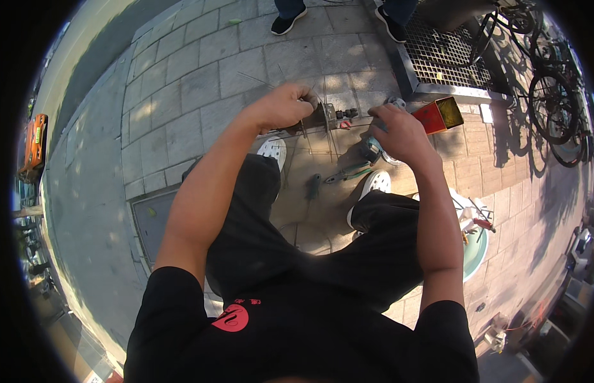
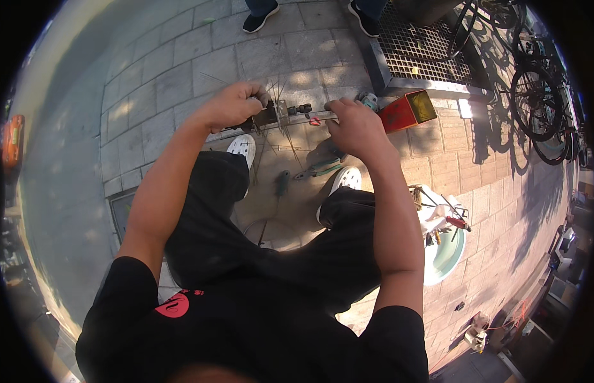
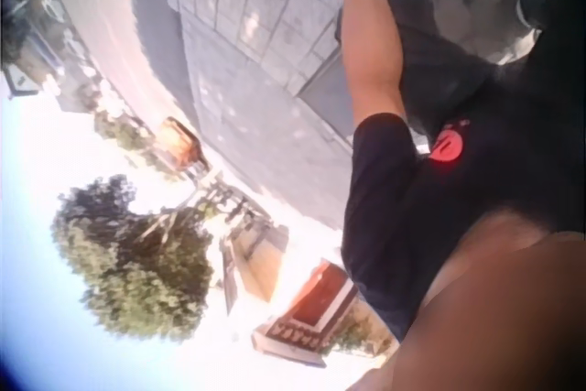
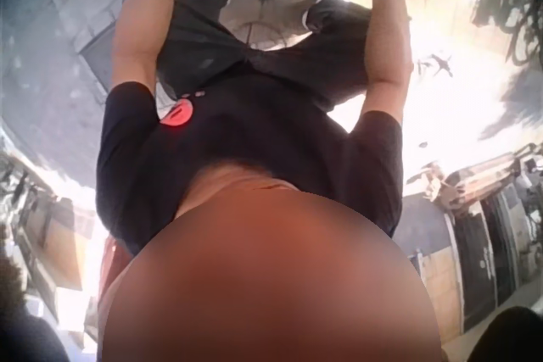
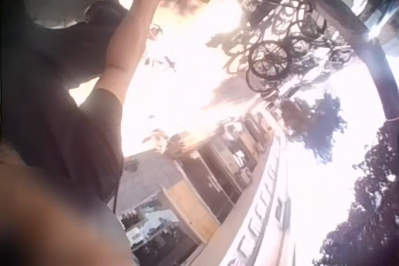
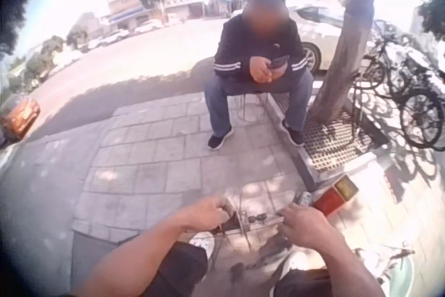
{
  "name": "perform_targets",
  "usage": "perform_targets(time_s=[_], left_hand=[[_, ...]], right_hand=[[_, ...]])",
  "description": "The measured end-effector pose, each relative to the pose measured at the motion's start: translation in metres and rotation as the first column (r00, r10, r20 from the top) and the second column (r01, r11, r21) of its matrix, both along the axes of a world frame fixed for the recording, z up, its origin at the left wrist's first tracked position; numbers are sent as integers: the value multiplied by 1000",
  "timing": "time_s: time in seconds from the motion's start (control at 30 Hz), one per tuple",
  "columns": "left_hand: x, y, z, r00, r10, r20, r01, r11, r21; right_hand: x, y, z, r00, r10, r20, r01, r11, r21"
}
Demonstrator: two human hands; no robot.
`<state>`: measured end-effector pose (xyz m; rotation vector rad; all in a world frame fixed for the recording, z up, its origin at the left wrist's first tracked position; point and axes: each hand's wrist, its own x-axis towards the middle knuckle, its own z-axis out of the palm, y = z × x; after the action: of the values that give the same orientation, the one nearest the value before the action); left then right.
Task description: The person removes a bicycle wheel and uses a screwdriver to detach the brake disc. They then adjust the spokes and hub components by hand.
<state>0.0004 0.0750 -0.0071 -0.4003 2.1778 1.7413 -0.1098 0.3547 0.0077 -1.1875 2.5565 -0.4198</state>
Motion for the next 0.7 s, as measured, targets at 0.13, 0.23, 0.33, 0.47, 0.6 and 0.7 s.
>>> perform_targets(time_s=[0.13,0.23,0.33,0.47,0.6,0.7], left_hand=[[6,-6,10,992,-122,34,124,991,-53],[9,-9,15,984,-175,25,176,980,-92],[15,-12,13,979,-206,-7,204,974,-97],[15,-18,15,974,-225,43,227,972,-64],[19,-29,10,964,-264,2,264,961,-84],[24,-39,10,968,-249,26,251,964,-92]], right_hand=[[-1,12,-25,996,89,-29,-93,979,-184],[5,2,-28,976,153,156,-144,987,-67],[8,-8,-20,849,149,507,-143,988,-50],[1,-8,-6,606,40,795,-84,996,15],[-9,7,8,615,-17,788,-82,993,86],[-26,32,13,642,-73,763,0,996,94]])
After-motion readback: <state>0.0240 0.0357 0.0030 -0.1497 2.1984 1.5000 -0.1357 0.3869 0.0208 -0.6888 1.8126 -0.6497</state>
